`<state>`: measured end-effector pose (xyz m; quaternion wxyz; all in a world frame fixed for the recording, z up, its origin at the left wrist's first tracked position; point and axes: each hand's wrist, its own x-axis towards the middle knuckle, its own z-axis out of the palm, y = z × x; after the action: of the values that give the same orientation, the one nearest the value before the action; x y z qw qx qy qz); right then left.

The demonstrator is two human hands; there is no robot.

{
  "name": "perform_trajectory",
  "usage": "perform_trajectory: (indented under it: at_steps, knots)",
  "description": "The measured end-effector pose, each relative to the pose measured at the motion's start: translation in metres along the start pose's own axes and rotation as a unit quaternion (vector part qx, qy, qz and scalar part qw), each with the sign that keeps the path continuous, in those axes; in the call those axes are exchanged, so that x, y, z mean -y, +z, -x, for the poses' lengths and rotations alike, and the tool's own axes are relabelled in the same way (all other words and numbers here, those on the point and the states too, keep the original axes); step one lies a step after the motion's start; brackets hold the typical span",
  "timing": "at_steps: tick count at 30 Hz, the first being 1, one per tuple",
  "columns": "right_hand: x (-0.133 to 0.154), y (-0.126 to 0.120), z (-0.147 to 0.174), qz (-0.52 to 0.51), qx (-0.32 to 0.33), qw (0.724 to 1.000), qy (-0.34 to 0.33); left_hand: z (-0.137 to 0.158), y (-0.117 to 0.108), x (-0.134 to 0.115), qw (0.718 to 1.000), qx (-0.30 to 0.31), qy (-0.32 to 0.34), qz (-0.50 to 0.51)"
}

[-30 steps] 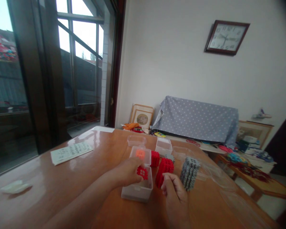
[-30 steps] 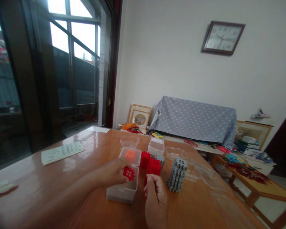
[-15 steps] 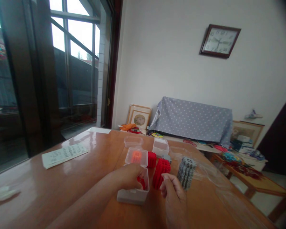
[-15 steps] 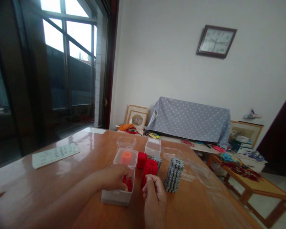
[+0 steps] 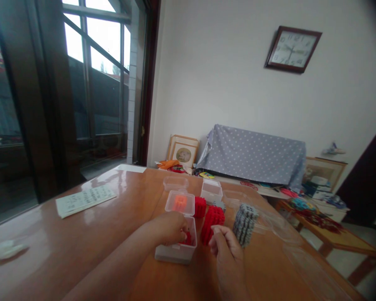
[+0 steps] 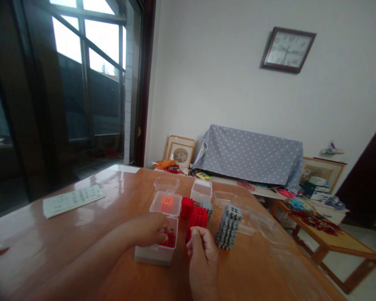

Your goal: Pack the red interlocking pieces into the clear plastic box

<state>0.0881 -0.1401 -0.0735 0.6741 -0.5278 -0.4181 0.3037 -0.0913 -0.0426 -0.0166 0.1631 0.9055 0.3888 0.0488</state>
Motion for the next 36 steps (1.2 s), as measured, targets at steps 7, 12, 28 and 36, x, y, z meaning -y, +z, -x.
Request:
perform_trajectory:
  at_steps: [7, 12, 28, 36]
  knots:
    - [0.000, -0.003, 0.000, -0.010, -0.004, 1.000, 0.000, 0.026, -0.002, -0.012, 0.995, 0.048, 0.067, 0.058]
    - [-0.001, -0.005, 0.000, -0.010, -0.003, 1.000, -0.001, 0.046, -0.003, -0.022, 0.992, 0.059, 0.094, 0.053]
    - [-0.004, -0.005, -0.003, 0.033, 0.043, 0.998, 0.013, 0.029, -0.010, -0.025, 0.996, 0.056, -0.013, -0.069]
    - [-0.001, -0.002, -0.001, 0.034, 0.051, 0.998, 0.011, 0.015, 0.005, -0.030, 0.995, 0.040, 0.020, -0.085]
